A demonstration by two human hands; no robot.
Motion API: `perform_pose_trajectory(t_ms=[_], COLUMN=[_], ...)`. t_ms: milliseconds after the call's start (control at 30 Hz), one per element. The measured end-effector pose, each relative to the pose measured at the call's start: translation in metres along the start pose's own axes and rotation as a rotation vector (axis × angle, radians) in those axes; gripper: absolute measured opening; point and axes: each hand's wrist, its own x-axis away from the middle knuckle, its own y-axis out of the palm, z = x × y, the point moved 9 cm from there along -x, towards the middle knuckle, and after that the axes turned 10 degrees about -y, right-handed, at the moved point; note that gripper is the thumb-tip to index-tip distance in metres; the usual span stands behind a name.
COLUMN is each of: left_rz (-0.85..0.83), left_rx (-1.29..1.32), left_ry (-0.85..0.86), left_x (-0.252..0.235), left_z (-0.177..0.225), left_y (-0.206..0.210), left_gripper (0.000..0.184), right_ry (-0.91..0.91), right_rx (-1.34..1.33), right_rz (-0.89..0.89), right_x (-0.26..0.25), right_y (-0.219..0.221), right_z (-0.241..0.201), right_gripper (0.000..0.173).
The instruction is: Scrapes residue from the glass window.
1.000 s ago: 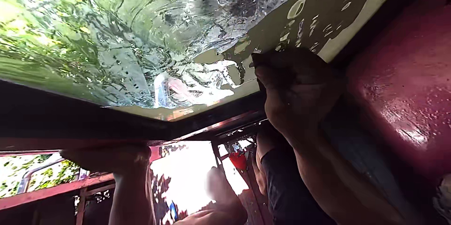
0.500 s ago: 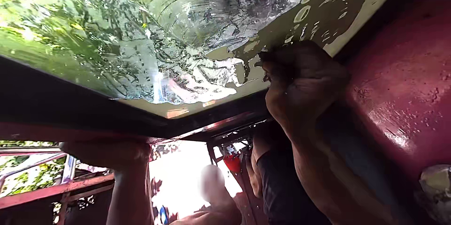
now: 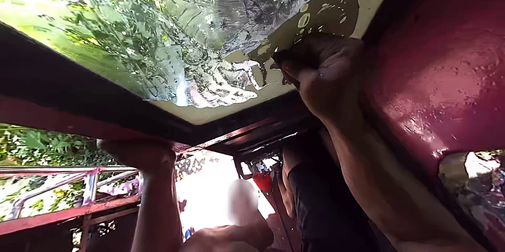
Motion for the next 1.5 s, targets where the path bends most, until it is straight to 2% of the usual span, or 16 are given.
perform_pose_trajectory(t_ms=[100, 167, 233, 300, 400, 467, 533, 633, 733, 833, 933, 1100, 1233, 1367, 1500], left_rz=[0.078, 0.109, 0.101, 0.080, -0.065, -0.228, -0.392, -0.547, -0.642, -0.695, -0.677, -0.627, -0.572, -0.550, -0.539], left_rx=[-0.142, -0.281, -0.387, -0.466, -0.511, -0.553, -0.548, -0.595, -0.678, -0.683, -0.677, -0.666, -0.692, -0.694, -0.751], left_ry=[0.014, 0.177, 0.369, 0.574, 0.807, 0.886, 0.862, 0.782, 0.773, 0.756, 0.750, 0.742, 0.798, 0.878, 1.021], left_x=[0.004, -0.003, -0.001, 0.019, 0.056, 0.073, 0.083, 0.095, 0.109, 0.110, 0.104, 0.101, 0.099, 0.101, 0.113], left_z=[0.008, 0.029, 0.061, 0.094, 0.119, 0.123, 0.114, 0.084, 0.064, 0.058, 0.059, 0.055, 0.060, 0.068, 0.081], left_y=[-0.008, -0.023, -0.030, -0.018, 0.018, 0.043, 0.063, 0.086, 0.106, 0.115, 0.114, 0.122, 0.132, 0.145, 0.167], left_gripper=[0.049, 0.031, 0.028, 0.019, 0.015, 0.015, 0.014, 0.013, 0.007, 0.011, 0.019, 0.014, 0.010, 0.017, 0.020], right_ry=[0.048, 0.148, 0.204, 0.214, 0.147, 0.067, -0.028, -0.101, -0.096, -0.091, -0.105, -0.121, -0.076, 0.022, 0.164], right_rx=[-0.054, -0.144, -0.253, -0.344, -0.258, -0.123, 0.014, 0.129, 0.103, 0.033, 0.073, 0.104, 0.105, 0.070, -0.148], right_rz=[-0.026, -0.029, -0.020, -0.004, 0.020, 0.036, 0.042, 0.062, 0.102, 0.143, 0.172, 0.202, 0.231, 0.181, 0.118], right_x=[0.000, 0.002, 0.004, 0.004, 0.000, 0.003, 0.009, 0.019, 0.019, 0.021, 0.022, 0.021, 0.022, 0.023, 0.019], right_y=[0.001, 0.002, 0.003, 0.002, -0.005, -0.010, -0.008, -0.002, 0.002, 0.004, 0.004, 0.006, 0.007, 0.007, 0.009], right_z=[0.003, 0.009, 0.013, 0.012, 0.005, 0.004, 0.004, 0.006, 0.007, 0.010, 0.010, 0.002, 0.003, 0.001, 0.014], right_gripper=[0.010, 0.008, 0.010, 0.013, 0.011, 0.006, 0.006, 0.009, 0.008, 0.010, 0.012, 0.012, 0.009, 0.005, 0.005])
